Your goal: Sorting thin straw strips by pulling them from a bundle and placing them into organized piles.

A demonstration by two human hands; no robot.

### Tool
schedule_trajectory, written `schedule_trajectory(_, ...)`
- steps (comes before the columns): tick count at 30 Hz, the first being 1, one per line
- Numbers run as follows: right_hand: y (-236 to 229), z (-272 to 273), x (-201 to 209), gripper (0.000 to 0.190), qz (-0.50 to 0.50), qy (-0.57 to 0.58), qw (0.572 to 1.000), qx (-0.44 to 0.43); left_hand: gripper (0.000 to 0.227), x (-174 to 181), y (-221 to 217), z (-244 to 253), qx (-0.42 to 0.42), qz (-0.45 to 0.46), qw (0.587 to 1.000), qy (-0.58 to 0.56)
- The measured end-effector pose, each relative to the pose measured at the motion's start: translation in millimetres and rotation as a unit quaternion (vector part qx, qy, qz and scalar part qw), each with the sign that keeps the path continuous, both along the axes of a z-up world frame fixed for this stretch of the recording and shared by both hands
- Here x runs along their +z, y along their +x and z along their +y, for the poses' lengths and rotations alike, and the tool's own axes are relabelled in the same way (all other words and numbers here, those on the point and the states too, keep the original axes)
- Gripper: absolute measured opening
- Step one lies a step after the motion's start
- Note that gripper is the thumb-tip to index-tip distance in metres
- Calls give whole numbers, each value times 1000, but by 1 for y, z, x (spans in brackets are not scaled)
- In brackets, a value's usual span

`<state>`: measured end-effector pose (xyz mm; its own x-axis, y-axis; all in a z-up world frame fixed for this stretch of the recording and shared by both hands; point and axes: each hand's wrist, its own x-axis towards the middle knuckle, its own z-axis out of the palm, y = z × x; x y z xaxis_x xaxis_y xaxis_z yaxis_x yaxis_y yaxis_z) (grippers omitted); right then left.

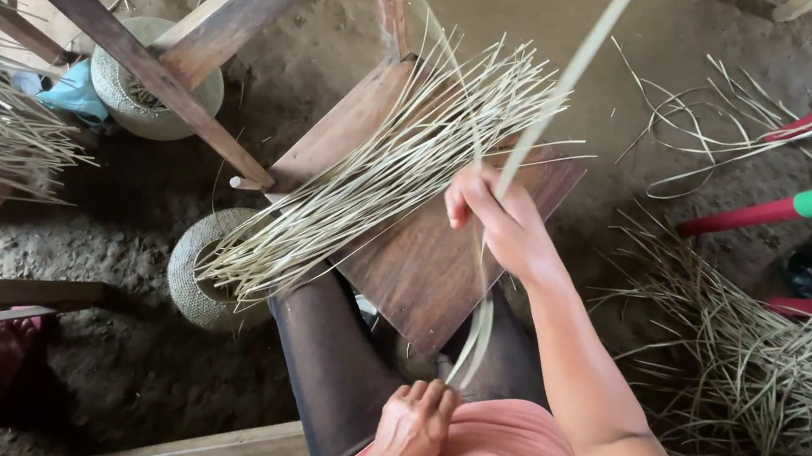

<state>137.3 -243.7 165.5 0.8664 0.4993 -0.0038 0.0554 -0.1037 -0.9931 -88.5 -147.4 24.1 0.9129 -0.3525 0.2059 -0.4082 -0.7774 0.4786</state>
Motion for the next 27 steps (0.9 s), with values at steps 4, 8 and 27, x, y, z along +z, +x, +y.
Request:
schedule_trajectory(4,42,6,-96,32,162,-110,977,-89,20,31,4,-5,-22,-8,997,-75)
schedule_trajectory(8,49,0,-172,38,293,-184,936,-70,15,60,7,-1,-58,-20,982,-180)
schedule_trajectory(27,46,-5,-199,32,419,-146,895,-51,11,109,22,10,-87,-126,951,-270)
